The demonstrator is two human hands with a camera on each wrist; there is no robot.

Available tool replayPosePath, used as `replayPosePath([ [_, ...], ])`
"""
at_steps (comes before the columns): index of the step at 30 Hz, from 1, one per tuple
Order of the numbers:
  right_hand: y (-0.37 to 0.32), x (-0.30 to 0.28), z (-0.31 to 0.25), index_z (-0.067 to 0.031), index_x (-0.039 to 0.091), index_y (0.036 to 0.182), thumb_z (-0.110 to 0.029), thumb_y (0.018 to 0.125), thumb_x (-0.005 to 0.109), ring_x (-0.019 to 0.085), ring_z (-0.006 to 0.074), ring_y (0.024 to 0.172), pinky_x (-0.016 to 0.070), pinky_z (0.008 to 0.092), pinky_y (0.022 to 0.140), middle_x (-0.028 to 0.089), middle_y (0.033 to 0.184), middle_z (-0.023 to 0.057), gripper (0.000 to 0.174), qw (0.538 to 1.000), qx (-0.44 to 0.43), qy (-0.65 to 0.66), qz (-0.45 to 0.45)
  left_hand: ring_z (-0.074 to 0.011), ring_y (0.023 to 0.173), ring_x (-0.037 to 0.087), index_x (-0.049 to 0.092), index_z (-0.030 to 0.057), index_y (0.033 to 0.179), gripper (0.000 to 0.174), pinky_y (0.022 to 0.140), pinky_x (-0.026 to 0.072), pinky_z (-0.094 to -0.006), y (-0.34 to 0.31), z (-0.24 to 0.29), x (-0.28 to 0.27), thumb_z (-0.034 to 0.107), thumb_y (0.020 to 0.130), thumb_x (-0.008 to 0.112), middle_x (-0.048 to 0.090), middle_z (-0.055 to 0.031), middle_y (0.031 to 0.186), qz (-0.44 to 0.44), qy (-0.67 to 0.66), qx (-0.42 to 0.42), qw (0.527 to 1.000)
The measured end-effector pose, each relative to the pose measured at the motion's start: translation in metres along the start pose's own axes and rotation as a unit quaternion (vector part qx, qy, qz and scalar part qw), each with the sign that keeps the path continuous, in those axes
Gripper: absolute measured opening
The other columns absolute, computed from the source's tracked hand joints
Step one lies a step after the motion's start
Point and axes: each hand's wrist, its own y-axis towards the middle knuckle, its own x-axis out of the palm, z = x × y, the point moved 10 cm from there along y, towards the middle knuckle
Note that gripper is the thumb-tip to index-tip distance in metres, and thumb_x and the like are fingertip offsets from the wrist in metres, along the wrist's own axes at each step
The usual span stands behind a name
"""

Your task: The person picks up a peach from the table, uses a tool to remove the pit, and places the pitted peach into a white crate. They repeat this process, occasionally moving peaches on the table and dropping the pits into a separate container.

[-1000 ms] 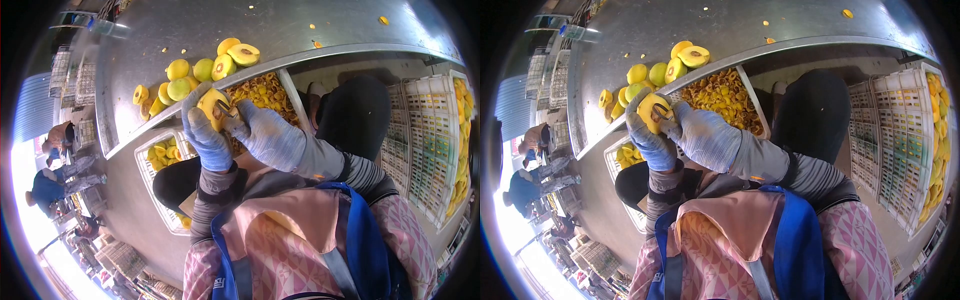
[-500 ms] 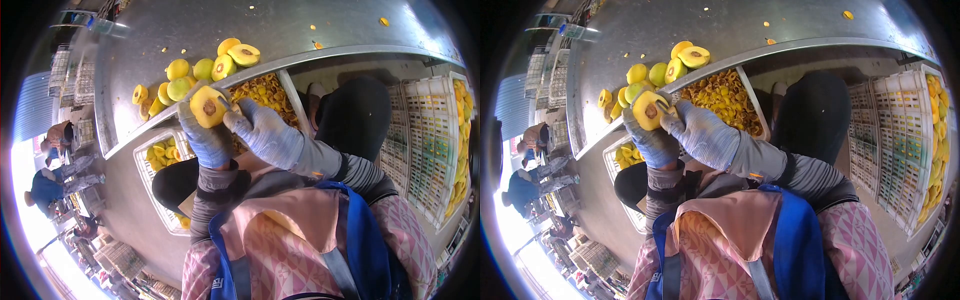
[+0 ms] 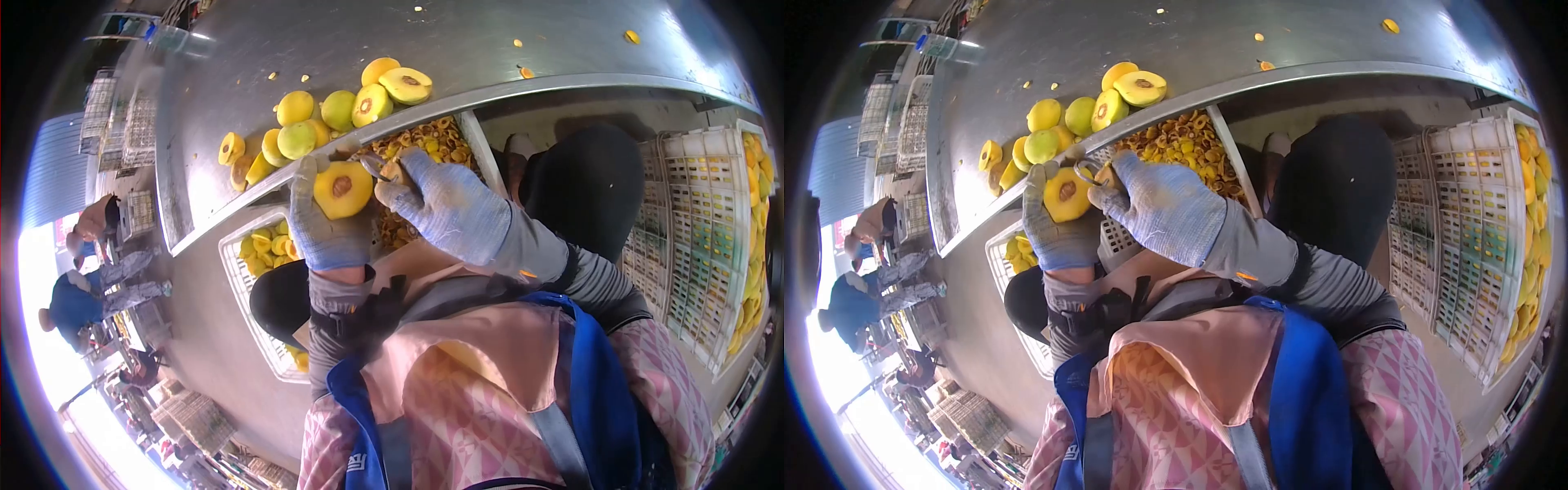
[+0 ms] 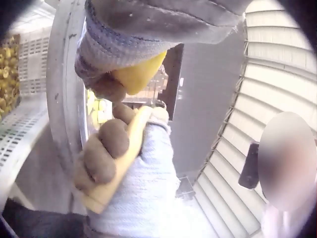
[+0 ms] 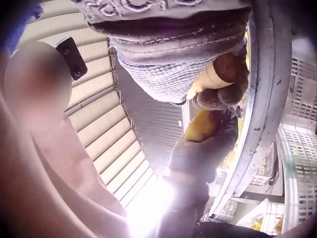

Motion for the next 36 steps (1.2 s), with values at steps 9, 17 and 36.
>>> replayPosePath([
  [9, -0.004, 0.029, 0.007, 0.0009, 0.055, 0.098, -0.034, 0.096, 0.057, 0.063, 0.0392, 0.064, 0.0512, 0.0432, 0.057, 0.062, 0.073, 0.0216, 0.035, 0.996, 0.012, 0.084, -0.03, -0.0244, 0.098, 0.061, 0.051, 0.0001, 0.112, 0.024, 0.086, 0.0522, -0.0359, -0.031, 0.042, 0.042, 0.014, 0.094, 0.056, 0.061, -0.0161, 0.111, -0.069, 0.407, 0.412, 0.812],
  [17, -0.009, 0.027, 0.002, -0.0003, 0.055, 0.101, -0.031, 0.097, 0.056, 0.064, 0.0353, 0.061, 0.051, 0.0412, 0.051, 0.062, 0.071, 0.0184, 0.031, 1.0, -0.006, -0.016, -0.022, -0.0236, 0.09, 0.062, 0.054, -0.0011, 0.102, 0.027, 0.082, 0.0509, -0.0356, -0.047, 0.041, 0.064, 0.025, 0.1, 0.045, 0.066, -0.016, 0.095, -0.069, 0.497, 0.503, 0.704],
  [36, -0.012, 0.039, 0.008, 0.0006, 0.056, 0.103, -0.032, 0.096, 0.056, 0.065, 0.0372, 0.067, 0.0523, 0.0409, 0.057, 0.064, 0.078, 0.0206, 0.033, 0.991, 0.03, -0.001, -0.127, -0.0228, 0.085, 0.064, 0.058, -0.0007, 0.092, 0.042, 0.078, 0.0519, -0.0354, -0.006, 0.019, 0.036, 0.035, 0.102, 0.038, 0.067, -0.0172, 0.091, -0.1, 0.356, 0.166, 0.914],
])
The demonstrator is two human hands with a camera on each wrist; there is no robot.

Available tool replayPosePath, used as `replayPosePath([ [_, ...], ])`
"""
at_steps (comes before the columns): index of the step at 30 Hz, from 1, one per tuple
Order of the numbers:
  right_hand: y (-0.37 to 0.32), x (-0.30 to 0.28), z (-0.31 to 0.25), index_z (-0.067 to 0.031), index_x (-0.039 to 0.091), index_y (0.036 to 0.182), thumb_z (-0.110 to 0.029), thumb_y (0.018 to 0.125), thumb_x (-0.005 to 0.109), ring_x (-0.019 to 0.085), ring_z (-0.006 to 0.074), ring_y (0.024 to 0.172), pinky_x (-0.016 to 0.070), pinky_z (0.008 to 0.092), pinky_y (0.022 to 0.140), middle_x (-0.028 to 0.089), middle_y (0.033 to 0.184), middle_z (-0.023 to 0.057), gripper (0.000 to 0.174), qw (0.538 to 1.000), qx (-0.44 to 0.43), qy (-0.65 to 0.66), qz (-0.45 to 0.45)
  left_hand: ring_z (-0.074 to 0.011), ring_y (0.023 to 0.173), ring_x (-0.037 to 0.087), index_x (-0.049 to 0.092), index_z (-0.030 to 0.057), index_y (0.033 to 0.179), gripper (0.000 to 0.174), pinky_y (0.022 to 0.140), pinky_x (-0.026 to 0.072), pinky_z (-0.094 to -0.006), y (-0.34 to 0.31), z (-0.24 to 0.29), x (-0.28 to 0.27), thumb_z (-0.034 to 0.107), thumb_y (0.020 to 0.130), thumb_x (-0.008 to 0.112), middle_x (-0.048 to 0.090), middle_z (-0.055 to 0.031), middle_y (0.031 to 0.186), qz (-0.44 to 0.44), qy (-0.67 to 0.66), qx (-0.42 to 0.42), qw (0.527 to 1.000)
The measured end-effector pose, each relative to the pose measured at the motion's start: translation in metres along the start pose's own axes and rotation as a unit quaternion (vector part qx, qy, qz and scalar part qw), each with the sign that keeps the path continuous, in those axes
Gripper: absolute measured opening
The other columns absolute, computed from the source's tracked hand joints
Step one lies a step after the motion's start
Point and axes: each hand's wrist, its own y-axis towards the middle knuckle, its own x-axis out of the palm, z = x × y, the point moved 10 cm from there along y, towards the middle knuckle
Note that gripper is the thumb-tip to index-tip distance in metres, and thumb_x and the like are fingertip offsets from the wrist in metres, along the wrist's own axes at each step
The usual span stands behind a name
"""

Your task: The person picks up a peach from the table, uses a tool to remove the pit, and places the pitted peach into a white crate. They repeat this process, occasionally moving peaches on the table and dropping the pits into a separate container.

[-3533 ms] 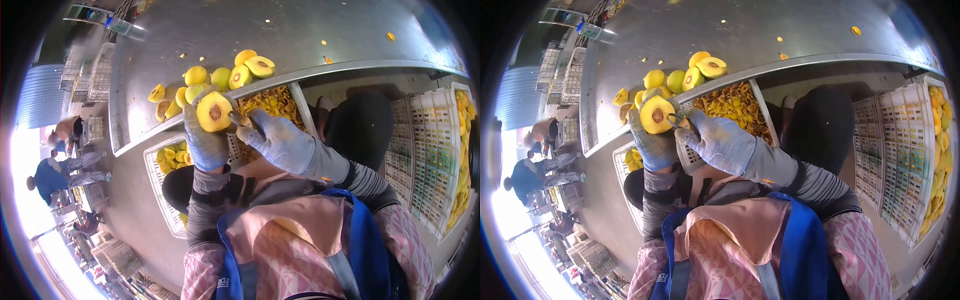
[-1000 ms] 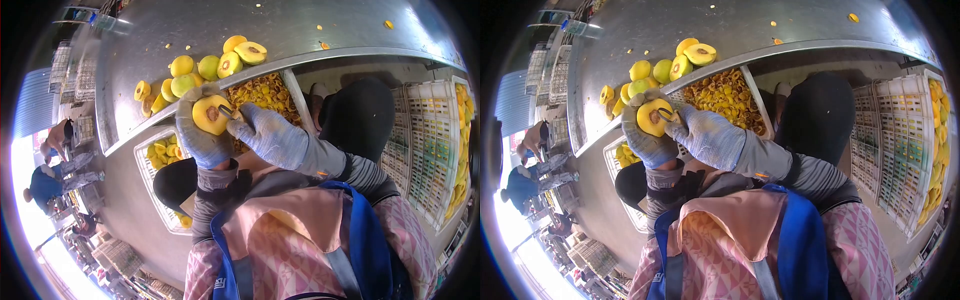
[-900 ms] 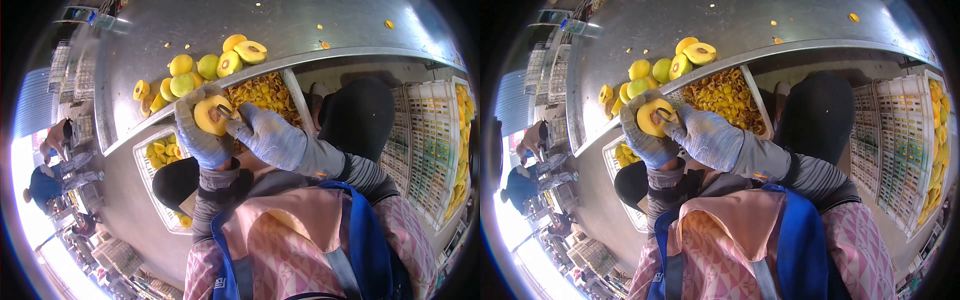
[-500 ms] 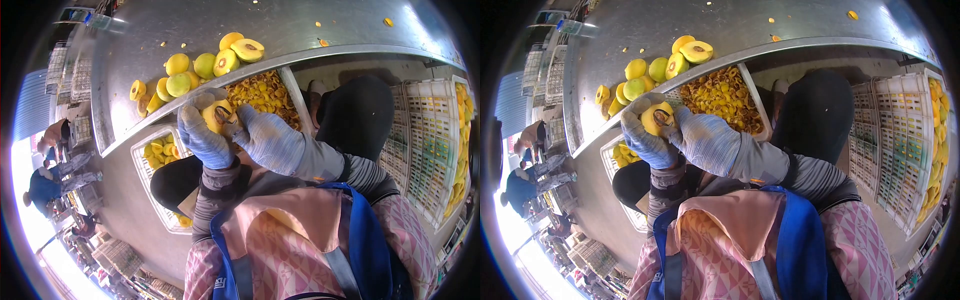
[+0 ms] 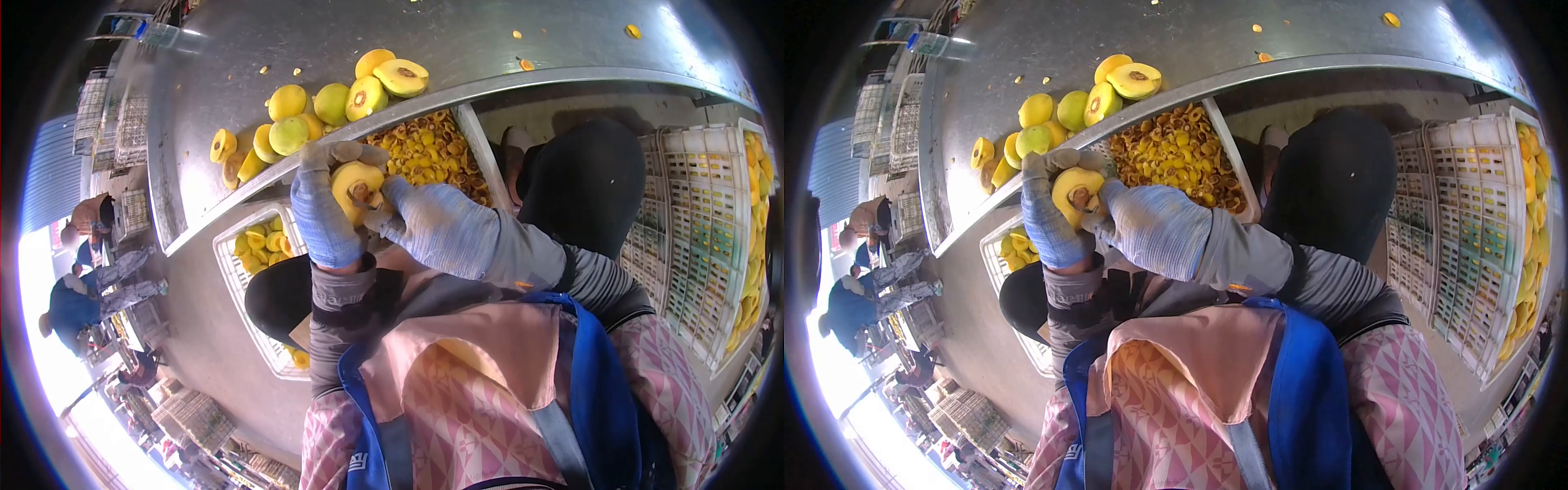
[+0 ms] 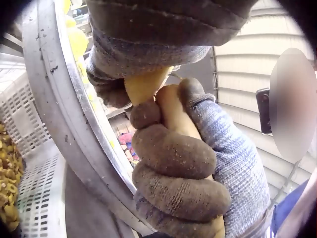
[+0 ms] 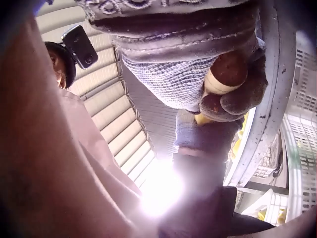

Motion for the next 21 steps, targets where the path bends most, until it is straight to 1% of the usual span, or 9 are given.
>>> replayPosePath([
  [2, 0.0, 0.005, 0.007, 0.0011, 0.056, 0.103, -0.032, 0.097, 0.056, 0.065, 0.0379, 0.068, 0.052, 0.0414, 0.058, 0.064, 0.079, 0.0214, 0.034, 0.999, 0.028, 0.032, -0.004, -0.0222, 0.086, 0.063, 0.059, -0.0009, 0.094, 0.044, 0.078, 0.0519, -0.0349, -0.004, 0.003, 0.001, 0.037, 0.102, 0.038, 0.067, -0.0168, 0.093, 0.024, -0.023, 0.021, 0.999],
  [4, 0.001, -0.006, 0.006, -0.0015, 0.056, 0.096, -0.037, 0.097, 0.054, 0.064, 0.0376, 0.066, 0.0514, 0.0424, 0.057, 0.063, 0.07, 0.02, 0.036, 0.994, 0.011, 0.076, 0.072, -0.0217, 0.087, 0.063, 0.059, -0.001, 0.096, 0.046, 0.078, 0.052, -0.0345, -0.007, 0.005, 0.005, 0.039, 0.102, 0.038, 0.066, -0.0165, 0.095, 0.044, -0.045, 0.044, 0.997],
  [6, 0.0, -0.006, 0.007, -0.0016, 0.057, 0.096, -0.037, 0.097, 0.054, 0.064, 0.0384, 0.067, 0.0517, 0.0428, 0.058, 0.063, 0.072, 0.0205, 0.035, 0.994, 0.01, 0.085, 0.072, -0.0209, 0.089, 0.062, 0.06, -0.0017, 0.102, 0.051, 0.077, 0.0519, -0.0327, -0.013, -0.002, 0.003, 0.044, 0.102, 0.037, 0.066, -0.0156, 0.099, 0.065, -0.077, 0.057, 0.993],
  [7, 0.0, -0.004, 0.006, -0.0018, 0.057, 0.097, -0.036, 0.097, 0.054, 0.064, 0.0392, 0.068, 0.0519, 0.0433, 0.059, 0.063, 0.073, 0.021, 0.035, 0.993, 0.007, 0.094, 0.068, -0.0201, 0.086, 0.062, 0.061, -0.0018, 0.107, 0.056, 0.077, 0.0516, -0.0314, -0.014, -0.002, -0.002, 0.049, 0.101, 0.037, 0.067, -0.0144, 0.095, 0.063, -0.008, 0.084, 0.994],
  [13, 0.0, 0.001, 0.002, -0.0015, 0.057, 0.098, -0.035, 0.097, 0.054, 0.064, 0.0392, 0.069, 0.0519, 0.0443, 0.061, 0.064, 0.073, 0.0205, 0.034, 0.999, -0.003, 0.049, 0.012, -0.0194, 0.077, 0.063, 0.064, -0.0031, 0.1, 0.058, 0.074, 0.0518, -0.0308, -0.013, -0.003, -0.005, 0.05, 0.1, 0.041, 0.068, -0.013, 0.083, 0.086, -0.005, 0.042, 0.995],
  [17, 0.002, 0.004, 0.005, -0.0018, 0.057, 0.096, -0.037, 0.097, 0.054, 0.064, 0.0379, 0.065, 0.052, 0.0437, 0.059, 0.063, 0.069, 0.0195, 0.035, 0.995, -0.043, 0.085, 0.027, -0.0195, 0.076, 0.064, 0.065, -0.0034, 0.098, 0.058, 0.073, 0.0518, -0.0302, -0.014, -0.001, -0.006, 0.049, 0.1, 0.042, 0.068, -0.0136, 0.083, 0.071, 0.031, 0.068, 0.995],
  [19, 0.006, 0.011, 0.007, -0.0024, 0.057, 0.093, -0.038, 0.098, 0.053, 0.063, 0.036, 0.061, 0.0521, 0.0427, 0.058, 0.061, 0.065, 0.0187, 0.036, 0.967, -0.038, 0.251, 0.002, -0.019, 0.076, 0.064, 0.065, -0.0038, 0.098, 0.054, 0.072, 0.0516, -0.0295, -0.015, 0.002, -0.005, 0.046, 0.1, 0.043, 0.069, -0.0135, 0.083, 0.061, 0.017, 0.092, 0.994],
  [20, 0.008, -0.001, 0.005, -0.0024, 0.057, 0.093, -0.038, 0.098, 0.053, 0.063, 0.036, 0.061, 0.0521, 0.0427, 0.058, 0.061, 0.065, 0.0187, 0.036, 0.967, -0.039, 0.251, 0.002, -0.019, 0.076, 0.064, 0.065, -0.0038, 0.098, 0.054, 0.072, 0.0516, -0.0295, -0.015, 0.004, -0.004, 0.046, 0.1, 0.043, 0.069, -0.0135, 0.083, 0.061, 0.017, 0.092, 0.994],
  [21, 0.006, 0.014, 0.014, -0.0017, 0.058, 0.096, -0.038, 0.098, 0.053, 0.063, 0.0321, 0.062, 0.0509, 0.0402, 0.058, 0.063, 0.069, 0.014, 0.037, 0.924, 0.092, 0.344, -0.139, -0.018, 0.076, 0.064, 0.065, -0.0038, 0.099, 0.048, 0.072, 0.051, -0.0287, -0.017, 0.009, -0.003, 0.04, 0.1, 0.046, 0.069, -0.0126, 0.084, 0.065, 0.037, 0.096, 0.993],
])
